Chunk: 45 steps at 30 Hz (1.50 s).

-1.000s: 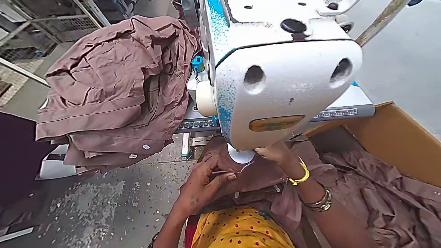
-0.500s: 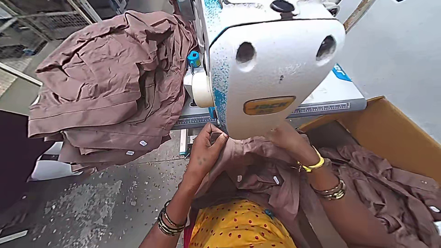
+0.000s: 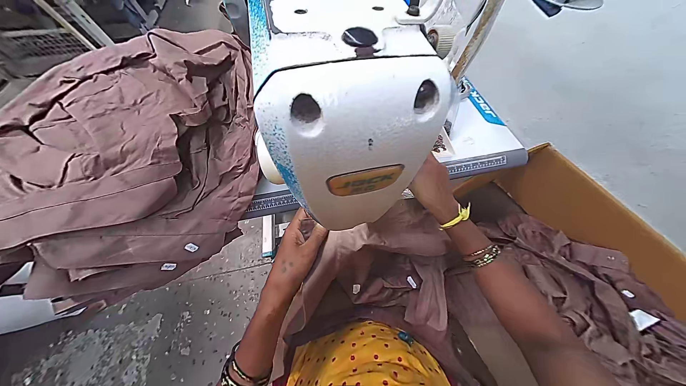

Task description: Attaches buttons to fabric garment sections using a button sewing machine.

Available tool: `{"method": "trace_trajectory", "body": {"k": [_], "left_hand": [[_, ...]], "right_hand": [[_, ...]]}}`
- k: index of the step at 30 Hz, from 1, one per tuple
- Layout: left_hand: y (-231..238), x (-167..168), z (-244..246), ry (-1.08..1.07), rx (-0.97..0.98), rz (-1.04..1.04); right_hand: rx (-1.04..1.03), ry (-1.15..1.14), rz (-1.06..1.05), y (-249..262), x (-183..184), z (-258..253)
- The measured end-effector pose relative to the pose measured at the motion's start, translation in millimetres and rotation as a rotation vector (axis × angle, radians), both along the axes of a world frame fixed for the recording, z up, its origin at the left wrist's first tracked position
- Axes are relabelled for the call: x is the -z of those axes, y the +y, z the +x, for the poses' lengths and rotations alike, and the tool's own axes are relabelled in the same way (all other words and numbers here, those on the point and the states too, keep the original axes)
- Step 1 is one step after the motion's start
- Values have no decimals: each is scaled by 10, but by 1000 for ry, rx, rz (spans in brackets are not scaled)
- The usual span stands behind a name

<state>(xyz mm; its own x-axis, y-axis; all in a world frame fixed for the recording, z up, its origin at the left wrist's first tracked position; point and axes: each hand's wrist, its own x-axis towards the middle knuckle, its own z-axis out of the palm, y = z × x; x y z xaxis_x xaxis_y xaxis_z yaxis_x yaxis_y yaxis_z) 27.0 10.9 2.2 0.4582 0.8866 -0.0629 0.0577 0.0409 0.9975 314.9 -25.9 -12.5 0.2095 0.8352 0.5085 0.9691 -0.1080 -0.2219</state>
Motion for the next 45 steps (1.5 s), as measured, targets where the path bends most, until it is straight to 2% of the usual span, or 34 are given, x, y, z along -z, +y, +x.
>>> {"method": "trace_trajectory", "body": {"k": [3,7,11,15,17,18,20,21,23,24,26,27,30,31,34,37,42,45], "left_hand": [[-21,0,2,15,-19,9],[-46,44,5,36,-38,41],[-44,58,16,63,-63,31],[-19,81,39,83,-79,22],[7,118,40,162,-90,76],[-7,140,21,210,-83,182],[-113,157,-69,271,-41,612],[-188,116,-132,242,48,780],[-298,18,-219,168,240,900],[-337,11,-227,144,269,882],[-341,6,-261,88,238,771],[-307,-18,-312,38,206,692],[-142,-130,-675,-47,80,436],[-43,-122,-809,-50,11,354],[222,67,-1045,25,-93,201],[302,216,-1092,82,-114,183],[279,169,-968,122,-133,226],[289,101,-817,160,-126,275]], "right_hand": [[-34,-64,-9,50,50,8],[-97,-15,34,37,0,92],[-97,267,101,-93,-74,120],[-71,606,-18,-216,-294,49],[-111,524,11,-228,-385,-81],[-149,409,71,-231,-405,-180],[-281,148,230,-263,-402,-424],[-375,27,292,-292,-381,-545],[-582,-164,319,-324,-320,-783],[-648,-228,320,-289,-315,-868],[-631,-174,277,-229,-348,-924],[-637,-48,218,-226,-370,-909],[-766,510,-139,-398,-410,-825],[-732,576,-189,-423,-386,-812],[-434,593,-228,-320,-318,-840],[-256,667,-256,-165,-317,-949],[-339,777,-288,-252,-401,-749],[-259,727,-272,-341,-368,-596]]}}
